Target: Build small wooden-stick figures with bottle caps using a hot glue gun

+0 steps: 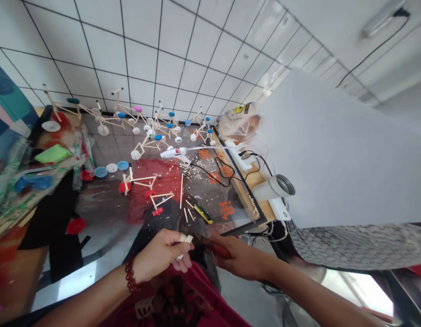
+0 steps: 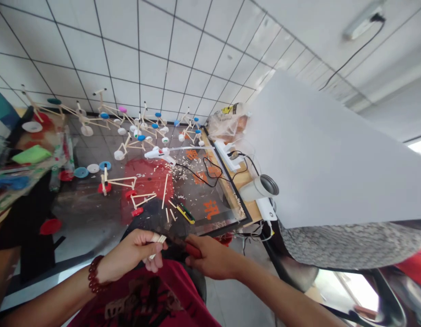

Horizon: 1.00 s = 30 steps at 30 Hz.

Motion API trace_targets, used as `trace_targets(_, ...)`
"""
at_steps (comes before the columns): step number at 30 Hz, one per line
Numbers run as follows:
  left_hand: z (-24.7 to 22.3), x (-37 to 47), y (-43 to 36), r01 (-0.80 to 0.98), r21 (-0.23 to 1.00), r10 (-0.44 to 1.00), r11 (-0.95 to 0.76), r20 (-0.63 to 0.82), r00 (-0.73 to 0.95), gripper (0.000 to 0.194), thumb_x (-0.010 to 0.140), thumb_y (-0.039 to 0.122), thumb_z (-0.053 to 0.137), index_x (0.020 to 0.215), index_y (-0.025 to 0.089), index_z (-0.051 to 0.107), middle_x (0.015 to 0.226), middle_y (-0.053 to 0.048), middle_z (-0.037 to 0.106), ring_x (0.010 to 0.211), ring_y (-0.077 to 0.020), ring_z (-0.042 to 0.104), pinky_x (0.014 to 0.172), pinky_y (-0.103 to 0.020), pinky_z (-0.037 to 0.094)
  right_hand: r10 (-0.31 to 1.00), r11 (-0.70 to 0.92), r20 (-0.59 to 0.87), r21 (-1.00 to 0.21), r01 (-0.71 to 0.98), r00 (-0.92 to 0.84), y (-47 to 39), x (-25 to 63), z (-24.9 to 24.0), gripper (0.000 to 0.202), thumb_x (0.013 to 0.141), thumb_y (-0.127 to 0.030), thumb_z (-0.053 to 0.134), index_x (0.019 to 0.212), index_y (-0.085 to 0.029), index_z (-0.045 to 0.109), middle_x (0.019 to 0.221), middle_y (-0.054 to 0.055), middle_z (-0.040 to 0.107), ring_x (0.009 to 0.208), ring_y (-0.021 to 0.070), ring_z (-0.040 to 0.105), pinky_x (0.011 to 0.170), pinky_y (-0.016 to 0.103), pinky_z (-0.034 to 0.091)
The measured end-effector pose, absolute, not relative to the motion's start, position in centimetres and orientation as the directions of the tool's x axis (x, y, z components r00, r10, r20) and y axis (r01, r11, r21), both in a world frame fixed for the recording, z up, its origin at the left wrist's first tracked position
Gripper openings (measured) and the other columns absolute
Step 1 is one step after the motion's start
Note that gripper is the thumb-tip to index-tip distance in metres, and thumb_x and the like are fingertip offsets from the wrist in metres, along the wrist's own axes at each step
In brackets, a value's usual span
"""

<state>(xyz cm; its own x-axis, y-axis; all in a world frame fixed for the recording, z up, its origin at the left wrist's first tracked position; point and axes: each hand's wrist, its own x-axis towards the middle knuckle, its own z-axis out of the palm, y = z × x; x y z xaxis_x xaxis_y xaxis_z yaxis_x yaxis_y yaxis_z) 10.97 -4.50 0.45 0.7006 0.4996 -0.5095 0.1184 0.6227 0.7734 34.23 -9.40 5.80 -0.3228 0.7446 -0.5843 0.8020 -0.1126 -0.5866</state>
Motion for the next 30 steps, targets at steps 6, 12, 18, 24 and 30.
trace_targets(6, 0.1, 10.6, -4.0, 0.154, 0.777, 0.524, 0.61, -0.542, 0.657, 0.045, 0.061, 0.057, 0.073, 0.071, 0.014, 0.065, 0.058, -0.005, 0.071, 0.048, -0.0123, 0.062, 0.051, -0.024, 0.046, 0.807, -0.012, -0.502, -0.543, 0.839, -0.313, -9.3, 33.7, 3.3, 0.023, 0.08, -0.019, 0.061, 0.103, -0.019, 0.063, 0.098, 0.005, 0.069, 0.09, 0.02, 0.062, 0.078, 0.028, 0.044)
trace_targets(12, -0.8, 10.5, -3.4, 0.116, 0.836, 0.642, 0.537, -0.494, 0.586, 0.04, 0.062, 0.052, 0.072, 0.074, 0.014, 0.066, 0.056, -0.003, 0.069, 0.048, -0.0123, 0.061, 0.052, -0.025, 0.046, 0.775, -0.126, -0.579, -0.532, 0.837, -0.251, -7.4, 33.2, 3.3, 0.022, 0.072, -0.024, 0.071, 0.091, -0.019, 0.061, 0.082, 0.0, 0.066, 0.075, 0.016, 0.06, 0.067, 0.024, 0.041)
trace_targets(18, -0.6, 11.2, -2.5, 0.103, 0.897, 0.663, 0.43, -0.391, 0.639, 0.033, 0.068, 0.048, 0.068, 0.065, 0.016, 0.064, 0.057, -0.003, 0.068, 0.049, -0.0118, 0.06, 0.054, -0.025, 0.047, 0.731, -0.26, -0.664, -0.484, 0.835, -0.157, -7.2, 32.3, 3.5, 0.029, 0.074, -0.031, 0.068, 0.099, -0.017, 0.061, 0.086, 0.001, 0.065, 0.075, 0.0178, 0.06, 0.068, 0.027, 0.043)
trace_targets(24, -1.5, 11.8, -1.0, 0.105, 0.954, 0.773, 0.28, -0.289, 0.564, 0.028, 0.075, 0.043, 0.065, 0.064, 0.017, 0.062, 0.056, -0.001, 0.066, 0.049, -0.0122, 0.058, 0.054, -0.025, 0.047, 0.876, -0.09, -0.471, -0.378, 0.921, -0.108, -6.3, 31.9, 2.6, 0.024, 0.076, -0.019, 0.06, 0.099, -0.016, 0.064, 0.088, 0.005, 0.069, 0.079, 0.0198, 0.062, 0.07, 0.026, 0.041)
trace_targets(30, -2.3, 12.4, -0.1, 0.104, 0.969, 0.824, 0.223, -0.244, 0.512, 0.028, 0.078, 0.04, 0.063, 0.062, 0.018, 0.061, 0.057, -0.001, 0.065, 0.051, -0.0131, 0.059, 0.055, -0.025, 0.047, 0.911, -0.175, -0.413, -0.394, 0.902, -0.004, -4.9, 32.2, 2.6, 0.033, 0.079, -0.03, 0.065, 0.109, -0.017, 0.067, 0.093, 0.004, 0.072, 0.086, 0.0213, 0.065, 0.073, 0.026, 0.043)
